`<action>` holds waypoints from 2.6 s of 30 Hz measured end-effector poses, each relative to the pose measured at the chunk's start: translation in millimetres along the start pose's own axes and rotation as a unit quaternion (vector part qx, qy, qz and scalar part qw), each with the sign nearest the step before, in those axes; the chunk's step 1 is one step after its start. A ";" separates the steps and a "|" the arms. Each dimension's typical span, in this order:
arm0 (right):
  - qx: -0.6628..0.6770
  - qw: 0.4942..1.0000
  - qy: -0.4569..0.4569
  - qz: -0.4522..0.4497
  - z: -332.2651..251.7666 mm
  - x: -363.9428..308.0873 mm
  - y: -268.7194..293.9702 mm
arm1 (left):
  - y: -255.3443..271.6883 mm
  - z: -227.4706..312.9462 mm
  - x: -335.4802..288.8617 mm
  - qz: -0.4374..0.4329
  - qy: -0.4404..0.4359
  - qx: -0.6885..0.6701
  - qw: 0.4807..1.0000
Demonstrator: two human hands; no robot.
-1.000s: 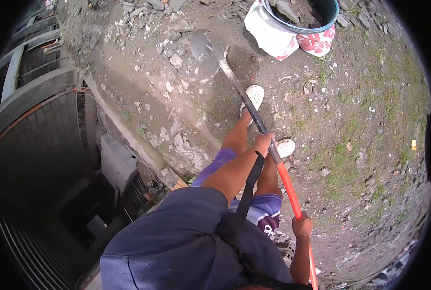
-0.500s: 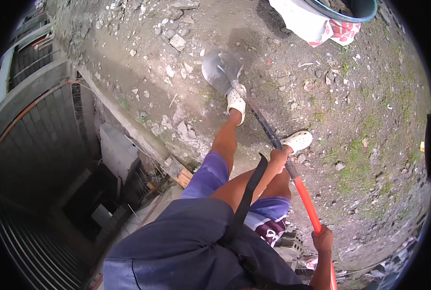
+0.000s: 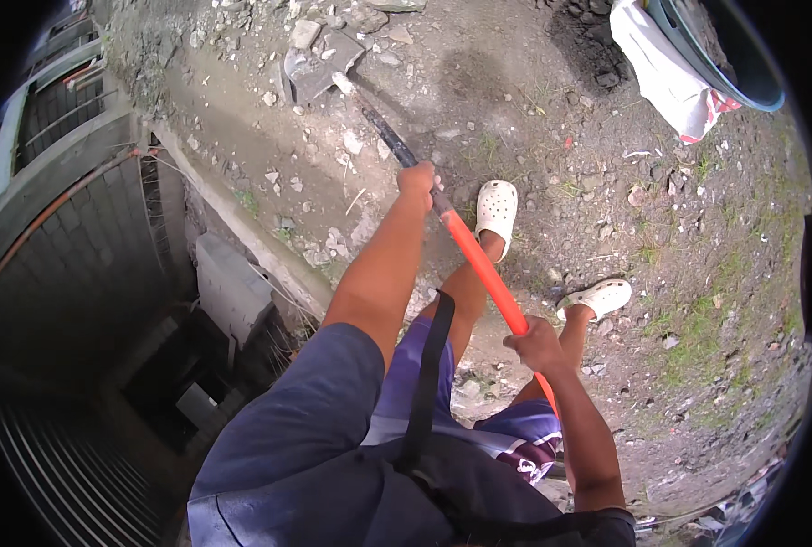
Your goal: The person tends to a small fire of burning leaves and wood, then walks across a construction site to pick up concrete pieces and debris by hand and place them into a bucket using a shovel.
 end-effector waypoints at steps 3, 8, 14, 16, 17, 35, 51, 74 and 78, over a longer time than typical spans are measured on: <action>0.010 0.999 0.013 0.041 4.6 -4.5 -4.2 | -12.7 36.8 -23.6 -0.044 -0.053 0.001 0.998; 0.143 0.983 -0.103 -0.051 -9.0 -79.8 22.8 | -36.8 78.5 -129.2 -0.042 -0.182 0.119 0.975; -0.148 0.971 -0.067 0.175 123.8 -222.7 4.7 | -15.6 -108.5 -243.7 -0.114 0.090 -0.001 0.989; -0.184 0.956 -0.144 0.177 194.5 -272.9 -18.3 | -18.4 -201.5 -278.1 -0.169 0.148 -0.050 0.973; -0.197 0.950 -0.169 0.173 222.6 -281.0 -26.2 | -25.6 -218.2 -291.4 -0.188 0.168 -0.048 0.967; 0.221 0.974 0.030 -0.043 17.9 -39.9 56.3 | -96.7 93.7 -95.9 -0.020 -0.207 0.312 0.927; 0.119 0.962 0.228 0.088 -99.2 -80.8 151.9 | -152.7 306.6 -157.9 -0.156 -0.359 0.078 0.917; -0.006 0.935 -0.234 0.266 345.5 -305.2 -64.7 | -186.0 -221.1 -300.3 -0.197 0.024 0.168 0.966; 0.073 0.939 -0.226 0.249 306.0 -286.5 -84.9 | -209.1 -216.6 -257.7 -0.171 -0.074 0.285 0.940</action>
Point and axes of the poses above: each hand's wrist, its own x-axis towards the middle knuckle, its own y-axis out of the back of the hand, z = x × y, the point moved 3 cm from there along x, towards the middle knuckle, and after that the axes turned 4 degrees about x, right-handed, at the moved point
